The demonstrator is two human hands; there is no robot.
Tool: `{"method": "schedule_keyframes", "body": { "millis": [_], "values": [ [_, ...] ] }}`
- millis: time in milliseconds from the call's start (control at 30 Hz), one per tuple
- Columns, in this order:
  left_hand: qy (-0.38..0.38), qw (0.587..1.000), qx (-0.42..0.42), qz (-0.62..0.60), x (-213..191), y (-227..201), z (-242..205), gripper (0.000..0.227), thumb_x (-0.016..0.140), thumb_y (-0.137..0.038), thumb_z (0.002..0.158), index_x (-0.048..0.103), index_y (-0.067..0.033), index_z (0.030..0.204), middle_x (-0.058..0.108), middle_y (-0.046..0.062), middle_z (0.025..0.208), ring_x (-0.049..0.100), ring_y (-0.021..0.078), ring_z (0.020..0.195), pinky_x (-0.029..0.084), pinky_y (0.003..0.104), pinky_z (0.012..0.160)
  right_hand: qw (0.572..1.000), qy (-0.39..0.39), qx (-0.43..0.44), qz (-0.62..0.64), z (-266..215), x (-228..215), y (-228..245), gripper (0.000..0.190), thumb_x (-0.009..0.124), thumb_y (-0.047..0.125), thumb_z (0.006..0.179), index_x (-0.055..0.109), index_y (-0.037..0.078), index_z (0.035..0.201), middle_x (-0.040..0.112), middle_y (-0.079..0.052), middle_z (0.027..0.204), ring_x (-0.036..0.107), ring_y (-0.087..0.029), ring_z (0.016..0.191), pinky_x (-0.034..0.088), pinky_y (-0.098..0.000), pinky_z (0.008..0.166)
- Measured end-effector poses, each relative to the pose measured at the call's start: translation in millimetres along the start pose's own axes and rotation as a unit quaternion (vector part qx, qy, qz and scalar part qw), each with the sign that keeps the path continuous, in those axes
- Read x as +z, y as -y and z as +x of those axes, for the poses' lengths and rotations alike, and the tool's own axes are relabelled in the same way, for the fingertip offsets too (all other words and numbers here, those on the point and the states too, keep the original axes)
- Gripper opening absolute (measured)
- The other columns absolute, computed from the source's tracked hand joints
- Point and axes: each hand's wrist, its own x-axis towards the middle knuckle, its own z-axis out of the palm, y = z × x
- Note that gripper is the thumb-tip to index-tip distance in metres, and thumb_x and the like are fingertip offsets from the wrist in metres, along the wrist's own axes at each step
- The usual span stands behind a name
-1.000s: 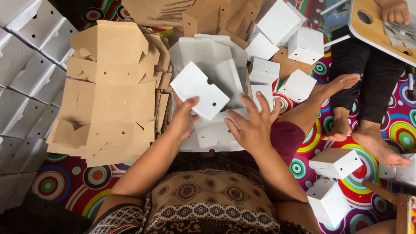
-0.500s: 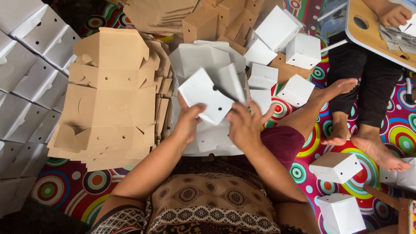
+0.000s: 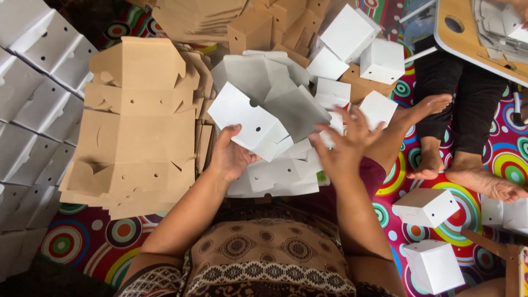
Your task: Assembling small white cardboard boxes from flat templates and stacking them on the floor.
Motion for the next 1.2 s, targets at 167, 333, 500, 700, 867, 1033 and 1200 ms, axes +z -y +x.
{"method": "schedule_keyframes", "body": {
  "millis": [167, 333, 500, 700, 867, 1033, 1200],
  "values": [
    [0.005, 1.000, -0.002, -0.007, 0, 2, 5, 0.062, 0.062, -0.041, 0.081, 0.047, -0.0048, 0.128, 0.060, 0.014, 0.118, 0.059, 0.0319, 0.114, 0.049, 0.060, 0.097, 0.997, 0.000, -0.040, 0.071, -12, 23, 25, 0.012, 0.088, 0.026, 0.084, 0.077, 0.021, 0.086, 0.072, -0.001, 0.126, 0.048, -0.032, 0.135, -0.004, -0.0679, 0.116],
    [-0.006, 0.998, 0.019, -0.062, 2, -8, -7, 0.064, 0.062, -0.039, 0.077, 0.045, -0.0049, 0.129, 0.059, 0.015, 0.117, 0.059, 0.0347, 0.113, 0.050, 0.063, 0.097, 0.996, -0.006, 0.005, 0.086, -21, 27, 4, 0.011, 0.086, 0.021, 0.086, 0.076, 0.022, 0.081, 0.074, 0.002, 0.116, 0.053, -0.029, 0.128, 0.000, -0.0601, 0.122],
    [0.019, 0.997, 0.073, 0.030, -37, 20, 19, 0.062, 0.067, -0.034, 0.078, 0.048, -0.0060, 0.131, 0.063, 0.013, 0.114, 0.064, 0.0313, 0.108, 0.055, 0.056, 0.096, 0.982, 0.089, 0.019, 0.164, -3, 11, 25, 0.026, 0.087, 0.032, 0.082, 0.077, 0.024, 0.105, 0.067, 0.000, 0.135, 0.047, -0.027, 0.138, -0.008, -0.0596, 0.119],
    [0.025, 0.975, 0.213, 0.061, -17, 22, 6, 0.087, 0.069, -0.028, 0.076, 0.023, -0.0089, 0.148, 0.048, 0.017, 0.127, 0.049, 0.0342, 0.118, 0.045, 0.061, 0.105, 0.988, 0.016, -0.030, 0.148, -7, 19, 33, 0.014, 0.085, 0.017, 0.084, 0.072, 0.020, 0.079, 0.075, 0.003, 0.108, 0.058, -0.025, 0.119, 0.005, -0.0580, 0.122],
    [-0.018, 0.866, 0.431, 0.252, -22, 23, 8, 0.116, 0.081, -0.016, 0.075, -0.002, -0.0084, 0.155, 0.028, 0.027, 0.147, 0.029, 0.0409, 0.139, 0.024, 0.064, 0.117, 0.988, 0.021, 0.009, 0.155, 10, 0, 1, 0.013, 0.078, 0.008, 0.085, 0.071, 0.018, 0.091, 0.070, 0.002, 0.112, 0.057, -0.025, 0.118, 0.010, -0.0537, 0.122],
    [-0.008, 0.677, 0.600, 0.426, -27, 51, 35, 0.143, 0.097, -0.031, 0.065, -0.012, -0.0146, 0.155, 0.014, 0.027, 0.155, 0.021, 0.0407, 0.145, 0.014, 0.060, 0.121, 0.939, 0.086, -0.010, 0.332, 30, -8, 40, 0.039, 0.072, 0.021, 0.093, 0.067, 0.002, 0.127, 0.067, -0.017, 0.126, 0.060, -0.036, 0.122, 0.029, -0.0554, 0.117],
    [0.006, 0.552, 0.633, 0.543, -7, 33, 6, 0.142, 0.098, -0.047, 0.060, 0.001, -0.0302, 0.163, -0.003, 0.037, 0.158, -0.001, 0.0578, 0.149, 0.009, 0.073, 0.116, 0.975, 0.019, -0.046, 0.217, 29, 20, 44, 0.018, 0.081, 0.014, 0.090, 0.079, 0.010, 0.108, 0.075, -0.002, 0.093, 0.072, -0.027, 0.087, 0.050, -0.0440, 0.099]
  ]
}}
